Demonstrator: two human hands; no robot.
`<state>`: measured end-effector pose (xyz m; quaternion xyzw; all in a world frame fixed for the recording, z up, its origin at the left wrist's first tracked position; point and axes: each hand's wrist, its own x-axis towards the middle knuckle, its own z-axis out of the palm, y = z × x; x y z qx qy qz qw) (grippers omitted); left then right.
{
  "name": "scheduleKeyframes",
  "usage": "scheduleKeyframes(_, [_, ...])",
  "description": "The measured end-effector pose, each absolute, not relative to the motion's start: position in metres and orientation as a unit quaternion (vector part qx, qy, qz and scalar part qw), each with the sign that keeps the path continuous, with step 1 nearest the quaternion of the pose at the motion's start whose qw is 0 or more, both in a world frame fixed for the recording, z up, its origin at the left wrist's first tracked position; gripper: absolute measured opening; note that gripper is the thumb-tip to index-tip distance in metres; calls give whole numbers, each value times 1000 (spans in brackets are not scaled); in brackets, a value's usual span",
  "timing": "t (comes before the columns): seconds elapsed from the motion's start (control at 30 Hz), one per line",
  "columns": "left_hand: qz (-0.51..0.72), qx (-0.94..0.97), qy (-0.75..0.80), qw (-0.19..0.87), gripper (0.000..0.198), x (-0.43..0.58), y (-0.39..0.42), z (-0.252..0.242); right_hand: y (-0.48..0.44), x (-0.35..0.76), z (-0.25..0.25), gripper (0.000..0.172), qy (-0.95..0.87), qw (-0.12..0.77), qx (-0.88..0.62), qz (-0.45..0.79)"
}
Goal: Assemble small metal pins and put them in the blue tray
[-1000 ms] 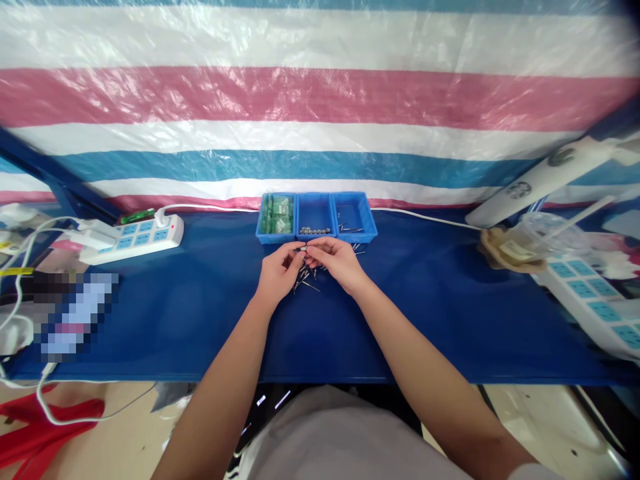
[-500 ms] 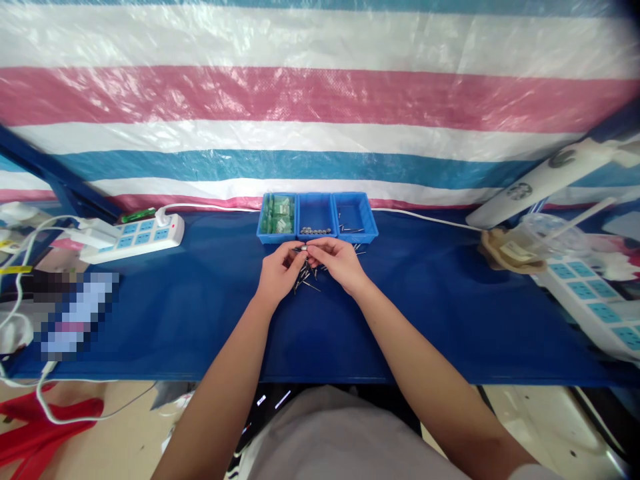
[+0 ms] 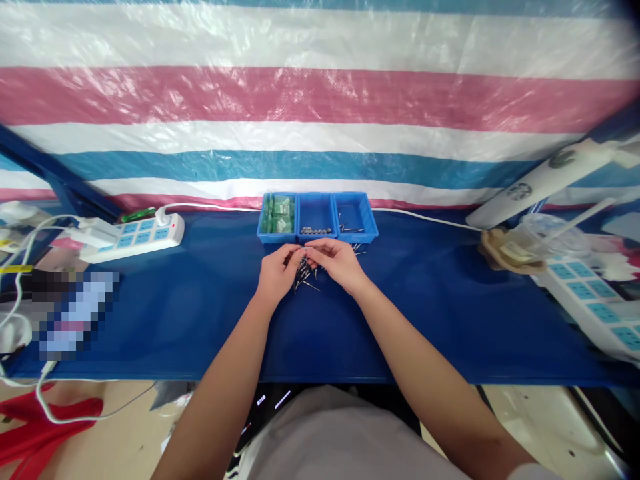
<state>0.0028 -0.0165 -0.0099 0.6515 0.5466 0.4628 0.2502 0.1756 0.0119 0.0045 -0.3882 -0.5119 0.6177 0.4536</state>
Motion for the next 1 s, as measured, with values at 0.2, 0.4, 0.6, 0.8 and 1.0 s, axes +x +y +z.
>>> scheduleKeyframes(0.2, [472,646,544,253,32,4,-20,-8,11,174,7,42,-496,461,-399,618])
scheduleKeyframes(0.4, [464,650,581,158,26,0,-48,26,12,176,9,42,-493,459,-416,611])
scheduleKeyframes(0.6, [451,676,580,58,3,-48,-208,-11,18,177,1,45,-471,470,-424,615])
scheduleKeyframes(0.8, [370,453,796,151,26,-70,-316,-82,18,178,8,40,-458,478,-416,623])
scheduleKeyframes(1.0, [336,272,829,355,69,-68,-322,-118,16,180,11,37,-451,478,-414,629])
